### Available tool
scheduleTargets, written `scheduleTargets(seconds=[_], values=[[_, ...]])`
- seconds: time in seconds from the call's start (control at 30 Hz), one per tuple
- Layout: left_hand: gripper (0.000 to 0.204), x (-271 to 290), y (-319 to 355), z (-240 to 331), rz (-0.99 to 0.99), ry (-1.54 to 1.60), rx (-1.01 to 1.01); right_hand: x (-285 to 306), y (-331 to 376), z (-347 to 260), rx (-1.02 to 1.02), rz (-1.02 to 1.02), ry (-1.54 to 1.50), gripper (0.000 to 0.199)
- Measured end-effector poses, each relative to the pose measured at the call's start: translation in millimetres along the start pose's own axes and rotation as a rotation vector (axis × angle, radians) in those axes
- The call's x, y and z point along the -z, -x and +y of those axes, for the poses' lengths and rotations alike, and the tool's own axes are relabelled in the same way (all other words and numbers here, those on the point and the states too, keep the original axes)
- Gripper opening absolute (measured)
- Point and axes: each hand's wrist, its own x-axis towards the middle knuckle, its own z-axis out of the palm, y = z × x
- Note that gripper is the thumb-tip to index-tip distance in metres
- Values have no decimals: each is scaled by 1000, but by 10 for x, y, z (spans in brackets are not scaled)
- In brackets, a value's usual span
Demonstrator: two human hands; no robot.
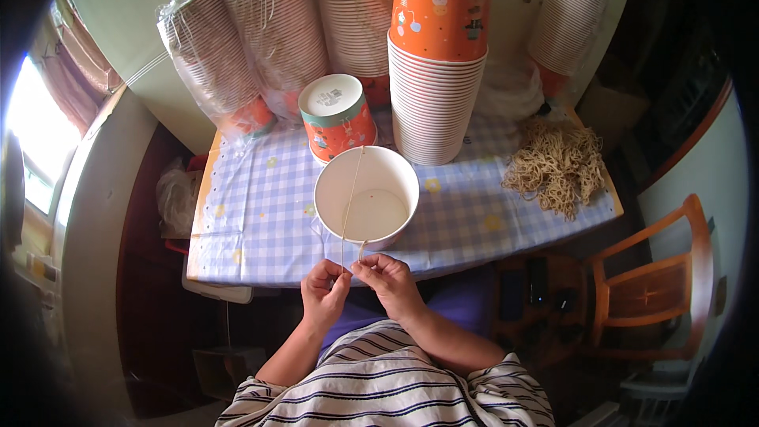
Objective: Attaching cord handles to large paper buckets.
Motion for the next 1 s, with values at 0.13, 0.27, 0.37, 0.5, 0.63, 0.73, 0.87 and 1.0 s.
scheduleTargets(seconds=[0.13,0.27,0.37,0.5,0.63,0.73,0.87,1.0], values=[[8,5,5,13,-17,-70,-14,-52,-15,-32,62,92,-12,10],[6,28,-13,25,-14,-98,-19,16,-111,-76,80,170,-76,8],[6,72,-35,22,7,-84,-7,15,-120,-83,94,158,-113,8],[5,114,-62,-26,6,-131,20,31,-108,-29,46,164,-97,8],[10,81,-79,-10,163,-254,-188,78,-158,80,54,190,-34,7],[21,-14,-60,138,235,-375,-456,103,-172,99,71,181,-4,7],[31,-133,-66,178,37,-398,-645,123,-131,20,8,117,-3,7],[23,-194,-145,180,-46,-464,-374,104,-98,-18,46,97,-56,9]])
